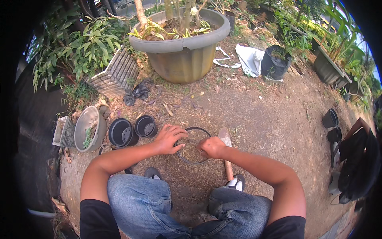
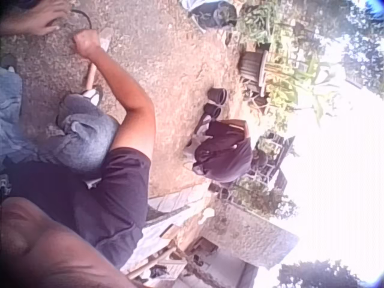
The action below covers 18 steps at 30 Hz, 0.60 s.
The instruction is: The person sits on the ground and uses a hammer to repeatedly strike a black circular tire rim. They rotate the rim by hand between strikes to work on different sections of the edge.
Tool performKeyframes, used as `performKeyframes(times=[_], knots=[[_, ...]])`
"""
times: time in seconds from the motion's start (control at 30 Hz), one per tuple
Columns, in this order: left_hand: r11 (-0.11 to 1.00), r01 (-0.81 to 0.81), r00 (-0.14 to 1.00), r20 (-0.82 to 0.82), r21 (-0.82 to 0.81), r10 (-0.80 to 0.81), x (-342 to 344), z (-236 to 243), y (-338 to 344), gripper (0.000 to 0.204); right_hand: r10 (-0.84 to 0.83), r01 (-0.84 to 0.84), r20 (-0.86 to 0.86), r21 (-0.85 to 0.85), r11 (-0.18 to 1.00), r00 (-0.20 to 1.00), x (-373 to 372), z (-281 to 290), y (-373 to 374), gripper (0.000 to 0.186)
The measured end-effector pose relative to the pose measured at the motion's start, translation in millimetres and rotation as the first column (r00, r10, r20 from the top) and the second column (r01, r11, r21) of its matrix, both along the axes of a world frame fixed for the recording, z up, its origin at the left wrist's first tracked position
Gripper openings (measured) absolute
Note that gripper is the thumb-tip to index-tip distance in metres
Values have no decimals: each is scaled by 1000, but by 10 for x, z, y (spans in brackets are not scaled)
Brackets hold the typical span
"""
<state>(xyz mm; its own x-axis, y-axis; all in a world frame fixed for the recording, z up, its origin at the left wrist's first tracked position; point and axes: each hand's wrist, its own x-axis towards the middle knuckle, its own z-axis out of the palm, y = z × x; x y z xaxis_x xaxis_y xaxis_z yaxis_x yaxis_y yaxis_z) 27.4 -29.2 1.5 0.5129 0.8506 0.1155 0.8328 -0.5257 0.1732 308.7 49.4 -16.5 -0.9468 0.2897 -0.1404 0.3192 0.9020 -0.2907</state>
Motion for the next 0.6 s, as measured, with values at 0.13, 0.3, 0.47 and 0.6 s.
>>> performKeyframes(times=[0.13,0.3,0.47,0.6], knots=[[997,70,997,-26,-33,-71,-78,-17,-88,40,-86,85,-43,-28,996,995,71,58,116,31],[979,201,975,-93,-39,-204,-94,-6,-279,43,-233,234,-128,-8,972,964,128,79,205,24],[964,229,959,-137,-133,-246,7,40,-454,48,-331,355,-248,59,933,911,206,103,245,21],[959,231,950,-174,-164,-259,62,72,-511,49,-433,453,-183,84,888,883,209,230,226,18]])
